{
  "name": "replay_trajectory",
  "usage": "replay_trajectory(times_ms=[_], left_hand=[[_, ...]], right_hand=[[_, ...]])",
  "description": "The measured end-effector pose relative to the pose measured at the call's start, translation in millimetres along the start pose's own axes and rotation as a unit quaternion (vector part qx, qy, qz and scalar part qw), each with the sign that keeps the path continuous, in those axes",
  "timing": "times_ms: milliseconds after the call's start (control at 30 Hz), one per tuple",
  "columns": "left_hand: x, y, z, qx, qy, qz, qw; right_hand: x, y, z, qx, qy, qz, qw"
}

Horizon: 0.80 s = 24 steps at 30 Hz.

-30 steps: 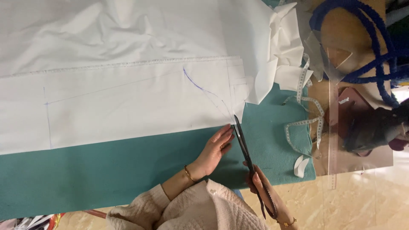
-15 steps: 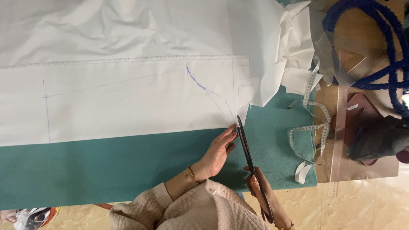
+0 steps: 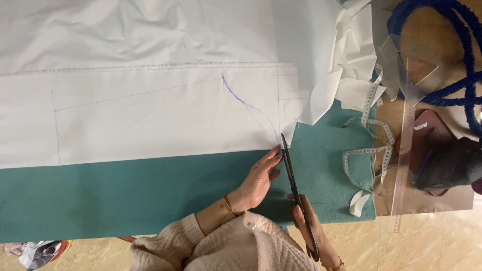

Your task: The person marks a white fabric piece with a blue pen and ruler, then cuts along the marked lines using large scissors. The person trims the edges and folds the cut fabric piece on the green work surface.

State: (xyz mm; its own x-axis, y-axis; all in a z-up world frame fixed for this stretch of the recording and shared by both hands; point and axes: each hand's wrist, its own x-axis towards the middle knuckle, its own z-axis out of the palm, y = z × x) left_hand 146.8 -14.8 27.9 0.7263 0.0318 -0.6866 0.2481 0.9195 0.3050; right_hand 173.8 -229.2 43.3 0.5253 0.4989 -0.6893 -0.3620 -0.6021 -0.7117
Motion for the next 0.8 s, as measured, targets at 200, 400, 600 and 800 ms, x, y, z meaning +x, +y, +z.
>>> replay_trajectory(times_ms=[200, 400, 600, 800], left_hand=[[5.3, -7.2, -3.9, -0.017, 0.005, 0.01, 1.0], [3.5, -4.3, -2.5, 0.0, 0.002, 0.003, 1.0], [8.8, -9.6, -7.3, -0.017, 0.006, 0.009, 1.0], [5.7, -5.3, -4.9, -0.011, 0.012, -0.005, 1.0]], right_hand=[[-1.7, -8.9, 7.1, -0.021, 0.012, 0.005, 1.0], [-0.8, -9.5, 9.1, 0.002, 0.025, 0.001, 1.0], [10.1, 16.4, -2.8, -0.052, 0.034, -0.016, 0.998], [11.5, 19.9, -7.7, -0.019, 0.024, -0.007, 1.0]])
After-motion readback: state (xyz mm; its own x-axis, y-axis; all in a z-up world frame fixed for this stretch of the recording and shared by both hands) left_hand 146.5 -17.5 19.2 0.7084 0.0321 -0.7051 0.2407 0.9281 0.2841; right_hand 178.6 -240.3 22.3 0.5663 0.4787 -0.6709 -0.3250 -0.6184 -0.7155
